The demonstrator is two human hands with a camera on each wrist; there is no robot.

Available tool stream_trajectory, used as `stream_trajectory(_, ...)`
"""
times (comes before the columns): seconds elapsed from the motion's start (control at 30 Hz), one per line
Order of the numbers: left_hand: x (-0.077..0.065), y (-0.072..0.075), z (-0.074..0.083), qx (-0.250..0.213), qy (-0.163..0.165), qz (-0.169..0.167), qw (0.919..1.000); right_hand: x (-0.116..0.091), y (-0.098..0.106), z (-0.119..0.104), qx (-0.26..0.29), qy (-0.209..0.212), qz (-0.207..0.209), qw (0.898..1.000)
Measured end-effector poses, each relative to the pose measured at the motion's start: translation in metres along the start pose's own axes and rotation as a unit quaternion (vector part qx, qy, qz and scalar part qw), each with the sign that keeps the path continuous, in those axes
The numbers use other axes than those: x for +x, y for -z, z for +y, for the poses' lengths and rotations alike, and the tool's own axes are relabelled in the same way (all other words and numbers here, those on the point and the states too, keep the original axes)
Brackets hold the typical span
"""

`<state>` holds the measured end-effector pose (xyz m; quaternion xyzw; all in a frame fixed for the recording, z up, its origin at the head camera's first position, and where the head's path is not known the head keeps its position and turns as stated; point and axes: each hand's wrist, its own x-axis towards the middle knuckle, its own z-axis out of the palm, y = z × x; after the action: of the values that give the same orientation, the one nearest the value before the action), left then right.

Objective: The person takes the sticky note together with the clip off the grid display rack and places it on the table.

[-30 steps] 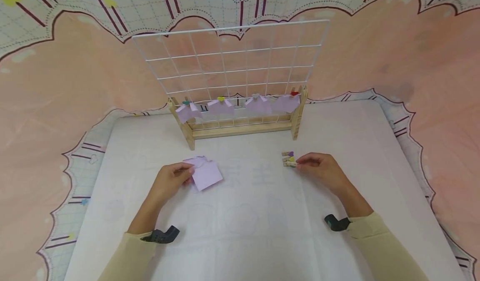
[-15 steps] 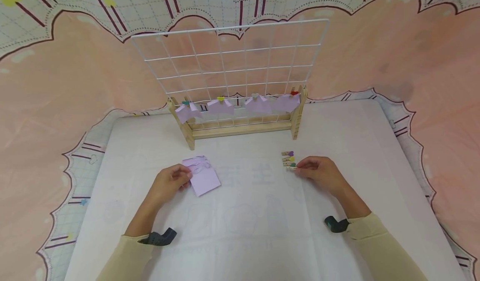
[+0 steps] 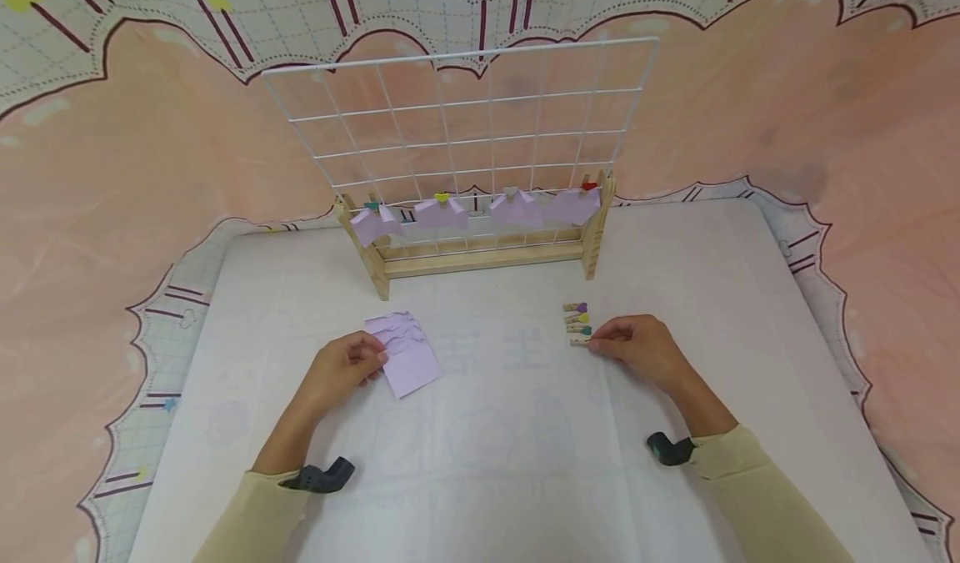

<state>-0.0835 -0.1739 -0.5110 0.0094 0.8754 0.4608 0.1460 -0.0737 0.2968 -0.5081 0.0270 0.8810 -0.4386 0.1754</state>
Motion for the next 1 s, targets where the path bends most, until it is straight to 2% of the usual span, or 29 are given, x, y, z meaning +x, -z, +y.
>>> stream_trajectory(0.13, 0.0003, -0.0010, -0.0001, 0.009, 0.004, 0.003, 0.9999, 0.0011, -0.0015, 0.0009, -0.023, -0.003, 0.004, 1.000)
stream_trajectory(0.37, 0.0000, -0.0024, 0.0012, 0.022, 0.008, 0.008, 0.9997, 0.0010, -0.0037, 0.0019, -0.055, 0.018, 0.020, 0.998)
stream_trajectory(0.73, -0.0003, -0.0030, -0.0004, 0.021, 0.015, 0.020, 0.9995, -0.0003, -0.0044, 0.0023, -0.071, 0.039, 0.032, 0.996)
stream_trajectory(1.0, -0.0008, -0.0007, -0.0002, 0.023, 0.028, 0.025, 0.9990, -0.0002, -0.0046, 0.0013, -0.064, 0.039, 0.031, 0.997)
